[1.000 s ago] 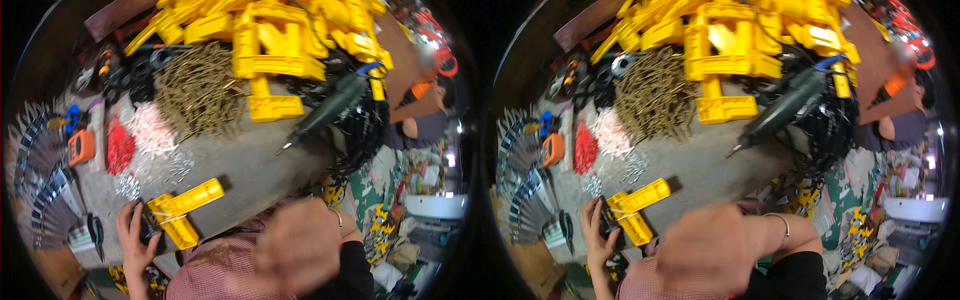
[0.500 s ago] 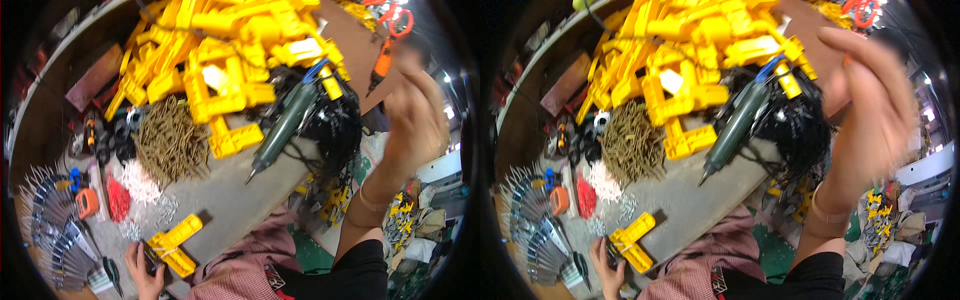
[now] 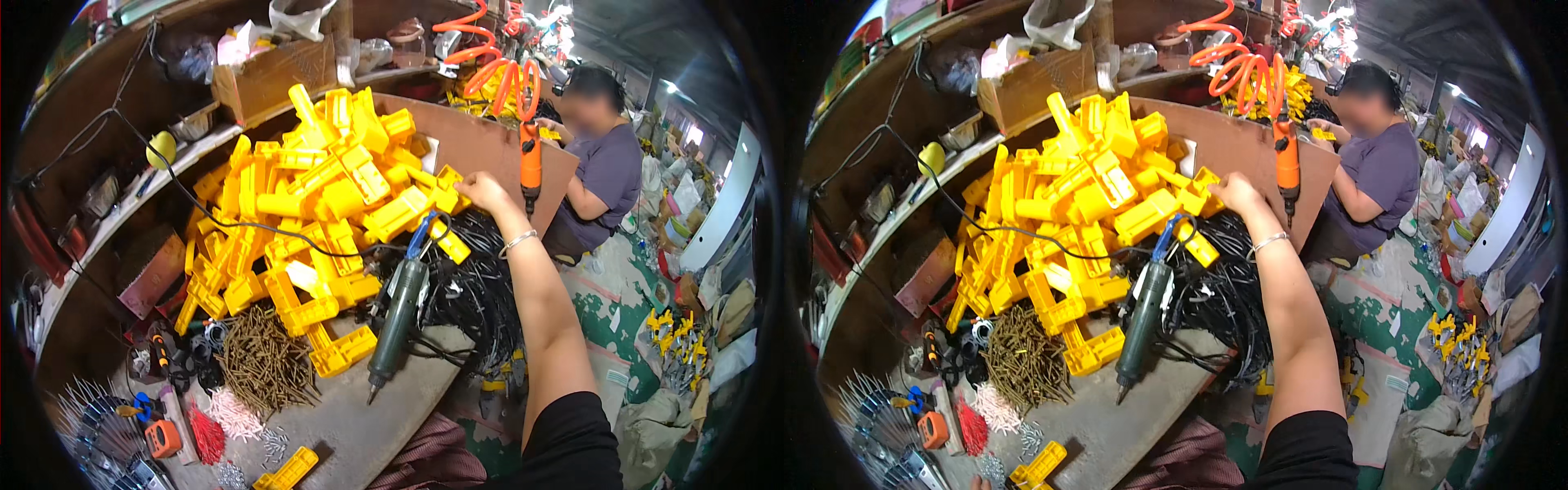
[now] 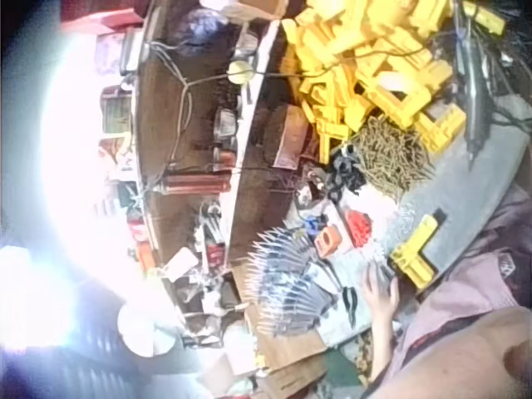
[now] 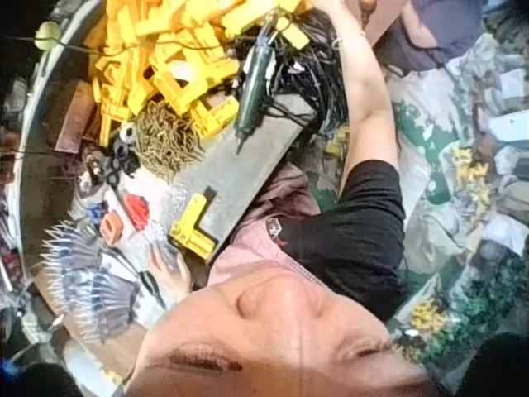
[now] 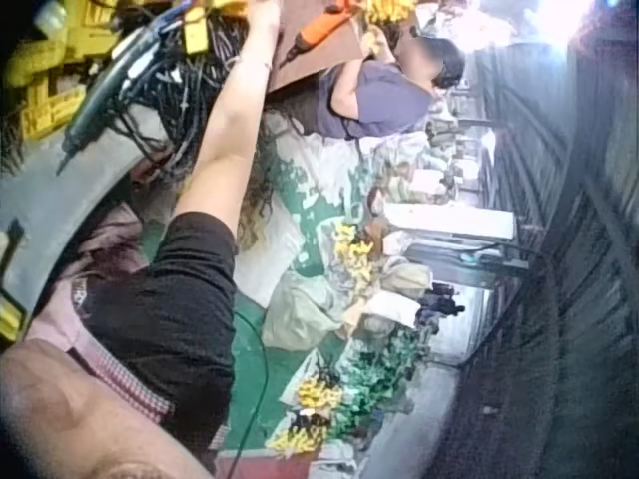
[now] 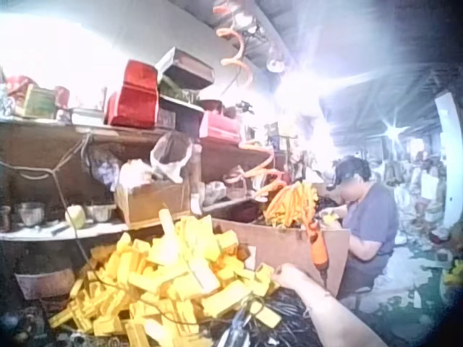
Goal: Assembling components into a yellow plastic toy housing using a soldering iron and an electric screwdriver.
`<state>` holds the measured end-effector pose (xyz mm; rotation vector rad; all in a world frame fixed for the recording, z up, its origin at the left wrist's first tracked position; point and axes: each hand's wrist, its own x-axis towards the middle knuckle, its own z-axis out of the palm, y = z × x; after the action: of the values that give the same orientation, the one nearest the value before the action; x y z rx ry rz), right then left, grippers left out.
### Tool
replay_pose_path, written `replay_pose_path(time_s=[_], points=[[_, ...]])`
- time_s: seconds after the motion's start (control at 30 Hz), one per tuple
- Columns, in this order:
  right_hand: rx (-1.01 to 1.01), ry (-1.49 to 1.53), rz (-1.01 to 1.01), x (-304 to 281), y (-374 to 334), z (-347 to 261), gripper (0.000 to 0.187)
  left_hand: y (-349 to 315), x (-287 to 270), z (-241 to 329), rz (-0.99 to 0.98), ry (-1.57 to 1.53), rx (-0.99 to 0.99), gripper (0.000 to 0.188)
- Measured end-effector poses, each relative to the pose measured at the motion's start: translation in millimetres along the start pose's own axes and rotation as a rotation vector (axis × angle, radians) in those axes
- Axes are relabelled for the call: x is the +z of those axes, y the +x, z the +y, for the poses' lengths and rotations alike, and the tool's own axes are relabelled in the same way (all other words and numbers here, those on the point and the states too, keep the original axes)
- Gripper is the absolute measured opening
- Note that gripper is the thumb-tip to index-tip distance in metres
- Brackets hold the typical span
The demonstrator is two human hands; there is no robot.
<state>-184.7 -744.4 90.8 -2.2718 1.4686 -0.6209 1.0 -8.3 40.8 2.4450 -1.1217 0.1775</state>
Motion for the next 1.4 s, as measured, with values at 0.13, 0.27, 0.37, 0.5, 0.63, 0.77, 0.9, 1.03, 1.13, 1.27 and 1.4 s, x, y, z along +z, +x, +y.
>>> replay_pose_path(time_s=[0.13,0.27,0.37,0.5,0.63,0.77,0.9,1.03,1.13,1.27,1.4], points=[[-0.012,0.163,-0.113,-4,-6,-6,0.046,0,-1,0,0.043,0.031,0.021,0.058],[-0.088,0.295,-0.134,2,-4,-10,0.042,4,-2,0,0.055,0.062,0.033,0.056],[-0.034,0.369,-0.15,4,-12,-28,0.041,6,-4,3,0.036,0.067,0.013,0.057],[-0.073,0.935,0.047,-10,-16,-25,0.039,5,-4,1,0.061,0.074,0.021,0.057],[-0.14,0.05,0.81,-28,-52,-85,0.037,0,-4,-2,0.085,0.095,0.031,0.061],[-0.357,-0.13,1.078,-38,-54,-114,0.042,-2,-1,-7,0.105,0.11,0.031,0.061],[-0.249,-0.034,1.138,-35,-33,-135,0.043,1,-2,-5,0.102,0.108,0.034,0.058],[-0.198,0.042,1.117,-23,-6,-144,0.043,0,-2,-4,0.116,0.062,0.03,0.053],[-0.021,0.235,1.192,-19,5,-155,0.045,-3,-5,-4,0.115,0.038,0.015,0.049],[0.002,0.627,1.376,-12,42,-148,0.043,-12,-4,-7,0.112,0.058,0.002,0.048],[0.046,0.869,1.367,-5,77,-171,0.047,-14,-4,-5,0.094,0.086,-0.026,0.047]])
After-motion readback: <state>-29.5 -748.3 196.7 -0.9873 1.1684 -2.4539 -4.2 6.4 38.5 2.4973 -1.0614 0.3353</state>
